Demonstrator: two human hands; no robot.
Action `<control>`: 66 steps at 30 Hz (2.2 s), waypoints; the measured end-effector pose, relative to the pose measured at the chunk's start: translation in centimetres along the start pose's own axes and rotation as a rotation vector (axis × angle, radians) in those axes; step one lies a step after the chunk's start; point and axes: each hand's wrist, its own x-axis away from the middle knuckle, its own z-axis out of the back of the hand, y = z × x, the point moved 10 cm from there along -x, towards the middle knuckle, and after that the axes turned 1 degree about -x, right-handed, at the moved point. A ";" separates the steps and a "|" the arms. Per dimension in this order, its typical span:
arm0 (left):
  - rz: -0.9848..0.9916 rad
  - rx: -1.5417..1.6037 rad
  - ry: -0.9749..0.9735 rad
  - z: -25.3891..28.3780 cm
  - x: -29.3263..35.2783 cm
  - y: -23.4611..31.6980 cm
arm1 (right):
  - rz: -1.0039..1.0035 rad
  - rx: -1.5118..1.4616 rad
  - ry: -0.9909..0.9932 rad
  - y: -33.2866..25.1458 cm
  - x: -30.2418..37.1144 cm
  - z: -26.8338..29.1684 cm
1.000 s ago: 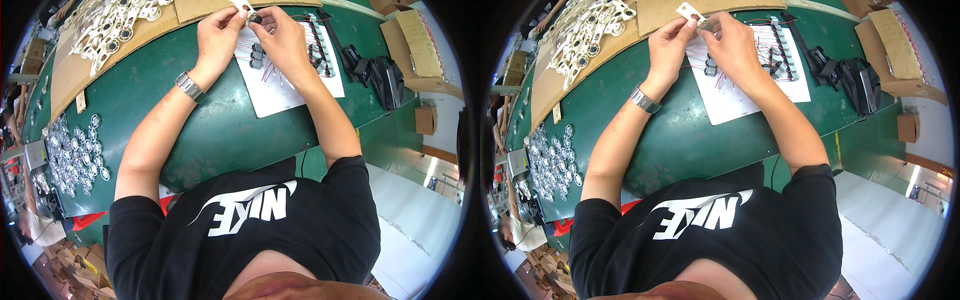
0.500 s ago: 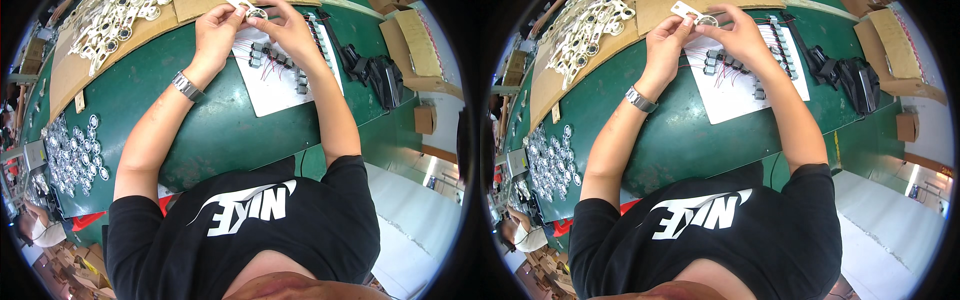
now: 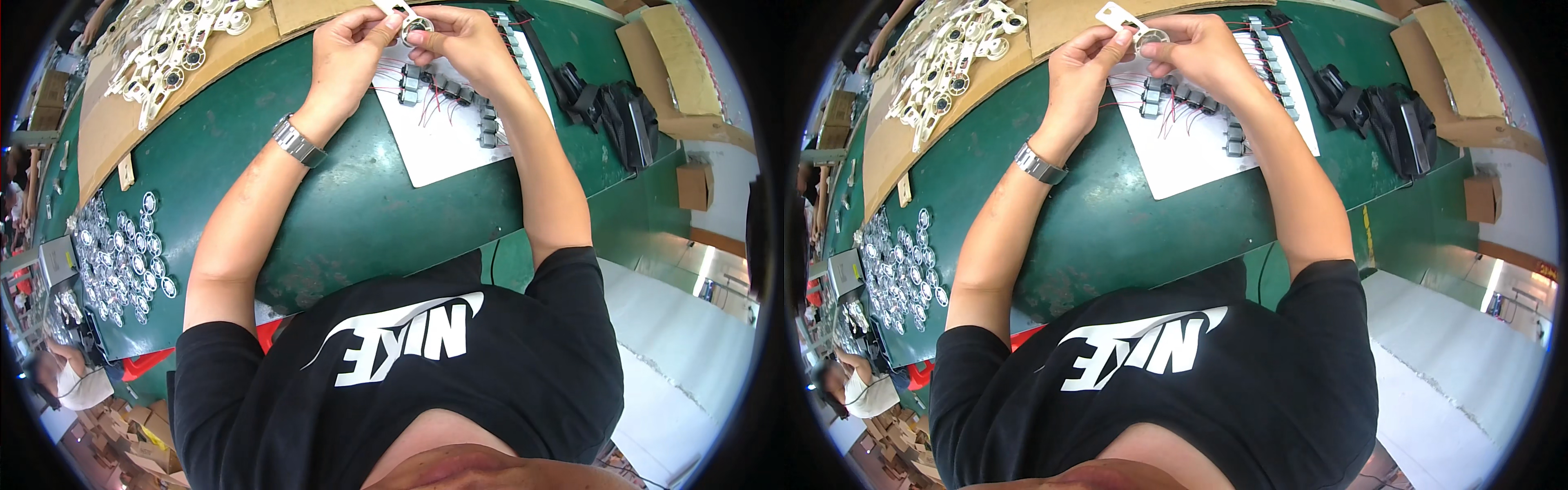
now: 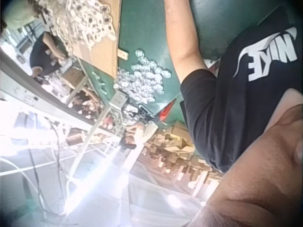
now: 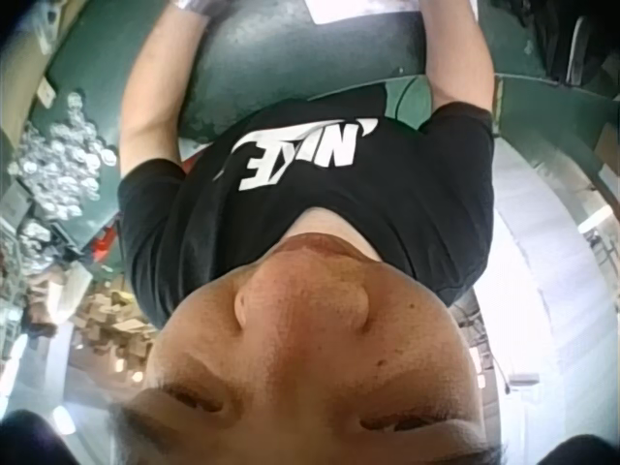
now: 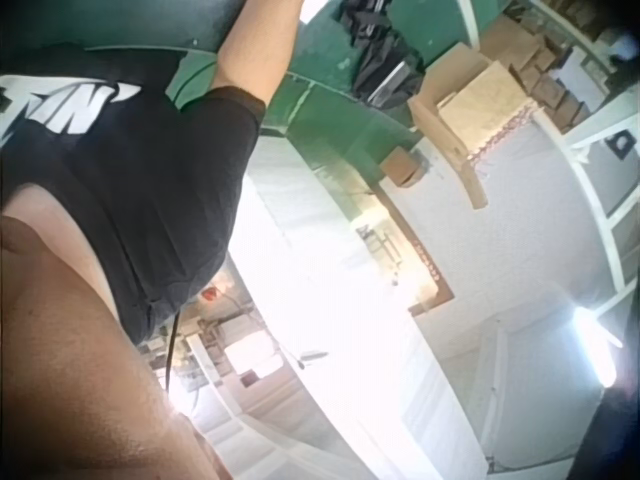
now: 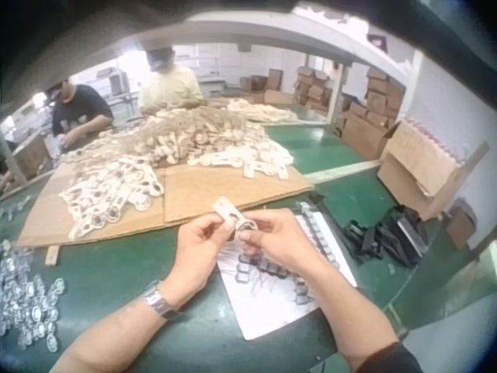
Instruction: Assembling electronic components by manually fitting small speakers and wires into plastic housing units at a factory workstation.
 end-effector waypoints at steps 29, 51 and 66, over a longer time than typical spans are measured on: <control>0.077 0.159 0.003 1.2 -0.8 -1.1 | -0.210 -0.435 -0.116 -1.1 0.6 -2.2; -0.414 -2.091 0.391 14.8 -15.1 10.5 | 0.031 0.706 -0.272 0.9 1.6 -2.1; -0.261 -1.726 -0.250 2.7 -23.4 -2.2 | 0.015 0.476 -0.315 1.2 0.7 -1.9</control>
